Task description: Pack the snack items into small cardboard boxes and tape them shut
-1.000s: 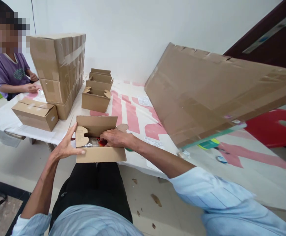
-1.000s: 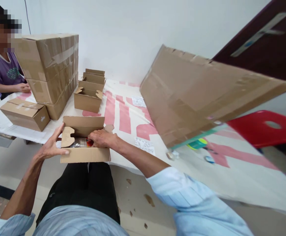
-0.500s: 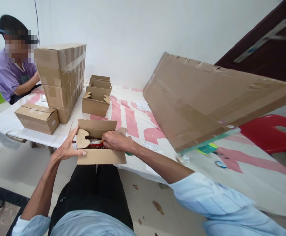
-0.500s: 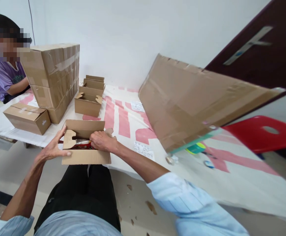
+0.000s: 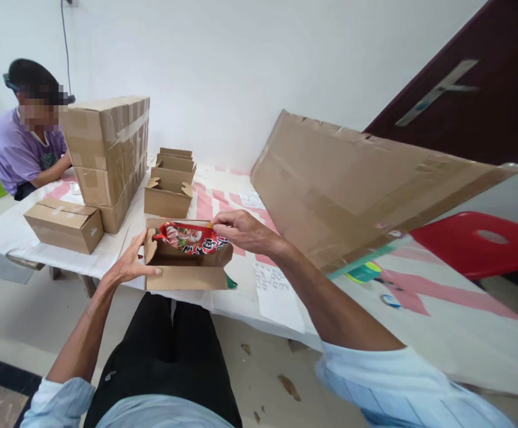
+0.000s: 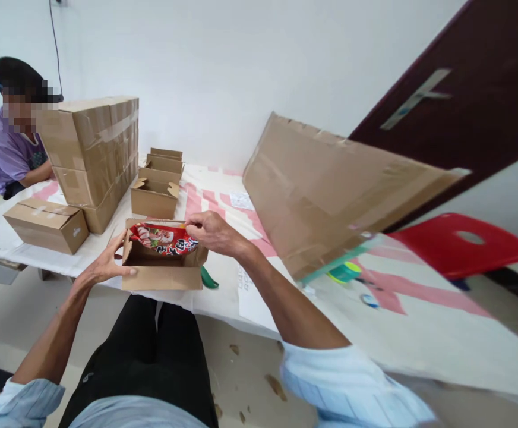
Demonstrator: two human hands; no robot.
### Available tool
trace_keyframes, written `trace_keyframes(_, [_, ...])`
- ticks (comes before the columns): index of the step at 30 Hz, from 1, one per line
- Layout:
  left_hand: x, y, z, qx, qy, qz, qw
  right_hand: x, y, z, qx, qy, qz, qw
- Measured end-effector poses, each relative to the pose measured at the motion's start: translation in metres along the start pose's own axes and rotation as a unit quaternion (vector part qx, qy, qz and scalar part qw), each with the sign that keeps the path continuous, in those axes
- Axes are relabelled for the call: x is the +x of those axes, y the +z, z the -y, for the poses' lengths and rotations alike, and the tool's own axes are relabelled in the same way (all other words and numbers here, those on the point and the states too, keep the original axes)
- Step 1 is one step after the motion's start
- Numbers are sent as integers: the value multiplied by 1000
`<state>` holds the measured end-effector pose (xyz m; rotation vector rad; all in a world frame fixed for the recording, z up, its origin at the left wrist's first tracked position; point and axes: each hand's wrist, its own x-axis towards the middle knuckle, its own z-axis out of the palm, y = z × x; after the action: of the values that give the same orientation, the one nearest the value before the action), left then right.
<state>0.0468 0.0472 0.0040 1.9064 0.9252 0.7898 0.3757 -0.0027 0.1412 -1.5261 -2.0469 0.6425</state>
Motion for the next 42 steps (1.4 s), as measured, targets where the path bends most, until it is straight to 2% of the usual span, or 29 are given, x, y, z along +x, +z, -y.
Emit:
trace_keyframes(4, [18,1,-9,45,44,-27,998,1,-16,-4,66,15,-12,998])
trace_keyframes(7, [24,-6,-30,65,98,-77,990,1,-23,-5,114,24,-5,993])
trace_keyframes(9, [29,-9,-48,57,127,-83,987,2,-27,-5,149,30,-2,988])
trace_keyframes(12, [41,-11,-76,-9,167,-56,984,8,-29,-4,204,30,-6,978])
trace_keyframes(15, [53,-9,-94,-116,157,-53,979,14,-28,-2,246,27,-15,969])
trace_keyframes(18, [61,-6,-102,-206,120,-114,964,18,-25,0,306,25,-43,951])
trace_keyframes(22, [64,-4,-108,-293,110,-232,921,20,-14,4,422,-49,-72,903])
trace_keyframes(25, [66,-5,-107,-334,91,-251,904,29,6,6,447,-84,-84,887])
trace_keyframes(28, [70,-10,-100,-305,47,-238,921,48,32,0,478,-77,-121,867])
trace_keyframes(32, [76,-21,-80,-252,-3,-225,941,74,61,-19,535,-42,-106,837])
trace_keyframes(37, [83,-26,-55,-241,-36,-227,943,92,82,-40,525,19,-138,840])
trace_keyframes(42, [91,-18,-38,-258,-58,-230,937,97,91,-51,504,45,-159,848])
